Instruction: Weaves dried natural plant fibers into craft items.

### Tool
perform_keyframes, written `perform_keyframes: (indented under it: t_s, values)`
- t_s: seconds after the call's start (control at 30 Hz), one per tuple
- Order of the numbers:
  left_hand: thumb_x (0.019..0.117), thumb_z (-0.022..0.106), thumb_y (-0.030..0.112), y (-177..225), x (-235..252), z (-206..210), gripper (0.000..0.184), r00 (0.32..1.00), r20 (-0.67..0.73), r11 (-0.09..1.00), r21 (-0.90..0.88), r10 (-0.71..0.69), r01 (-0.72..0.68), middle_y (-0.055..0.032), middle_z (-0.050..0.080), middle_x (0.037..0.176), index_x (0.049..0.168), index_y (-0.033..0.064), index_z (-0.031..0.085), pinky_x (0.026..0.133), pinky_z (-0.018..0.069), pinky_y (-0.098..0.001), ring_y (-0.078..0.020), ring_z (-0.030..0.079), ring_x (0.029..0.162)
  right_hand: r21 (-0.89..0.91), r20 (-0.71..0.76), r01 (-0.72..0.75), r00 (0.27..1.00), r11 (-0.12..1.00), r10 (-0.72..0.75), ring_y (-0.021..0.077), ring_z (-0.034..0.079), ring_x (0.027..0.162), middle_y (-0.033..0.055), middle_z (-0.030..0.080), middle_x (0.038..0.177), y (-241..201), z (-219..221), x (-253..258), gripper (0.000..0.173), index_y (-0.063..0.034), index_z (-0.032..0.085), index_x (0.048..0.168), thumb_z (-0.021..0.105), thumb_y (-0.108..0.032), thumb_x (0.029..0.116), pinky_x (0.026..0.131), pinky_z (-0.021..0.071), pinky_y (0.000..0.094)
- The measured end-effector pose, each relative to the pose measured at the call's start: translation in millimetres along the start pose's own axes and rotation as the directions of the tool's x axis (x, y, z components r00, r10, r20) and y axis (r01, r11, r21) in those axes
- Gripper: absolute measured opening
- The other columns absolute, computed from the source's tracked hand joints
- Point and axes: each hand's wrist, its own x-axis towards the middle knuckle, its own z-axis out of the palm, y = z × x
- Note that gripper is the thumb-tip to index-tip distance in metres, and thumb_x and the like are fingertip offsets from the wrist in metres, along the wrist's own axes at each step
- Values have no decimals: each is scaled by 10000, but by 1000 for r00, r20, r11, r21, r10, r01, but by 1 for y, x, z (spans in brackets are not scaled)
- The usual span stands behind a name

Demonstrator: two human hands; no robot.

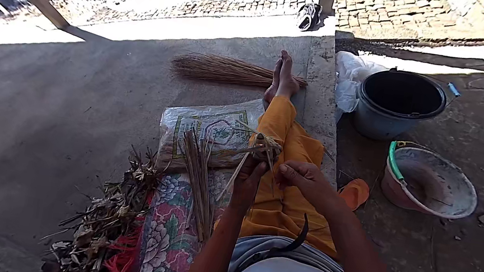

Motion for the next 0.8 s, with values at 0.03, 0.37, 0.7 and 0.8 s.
perform_keyframes:
  t_s: [0.03, 0.37, 0.7, 0.8]
  values:
    - [1022, 536, 33, 1, 0, 3, 196, 1000, -5, 999, 45, 5, -5, -9, 733, 1085, 1188, 61, 637, 973, 547, -311, -109, 693, 1037, 37, 1, -3, 1000, 999, 3, 51, 672, 781, -23, 693, 854, -1, 1, 0, 295, -39, 686, 960, 472, -198, 1087, 772, 573, 220]
    - [912, 659, -70, 0, -1, 9, 131, 992, -40, 961, 257, 120, -106, -15, 740, 953, 1032, -21, 681, 858, 584, -261, -68, 699, 888, 112, -215, 29, 977, 993, -4, 64, 665, 753, 29, 702, 839, 3, 8, 2, 90, -1, 692, 1013, 691, -10, 924, 740, 570, 215]
    - [873, 681, -70, 2, 3, -6, 133, 990, 113, 942, 318, 79, -111, -12, 740, 972, 991, -24, 722, 857, 580, -259, -52, 691, 910, -183, -114, -11, 993, 983, -10, 13, 592, 721, -13, 643, 819, 8, -2, 4, 100, -34, 661, 984, 641, -132, 993, 705, 498, 180]
    - [898, 679, -33, 4, 6, -14, 118, 977, 203, 937, 328, 60, -125, 4, 733, 991, 1002, -8, 726, 873, 567, -258, -38, 678, 928, -160, -21, -5, 1000, 987, 2, 14, 586, 715, -19, 614, 793, 10, -6, 3, 110, -38, 633, 941, 613, -125, 1005, 705, 498, 177]
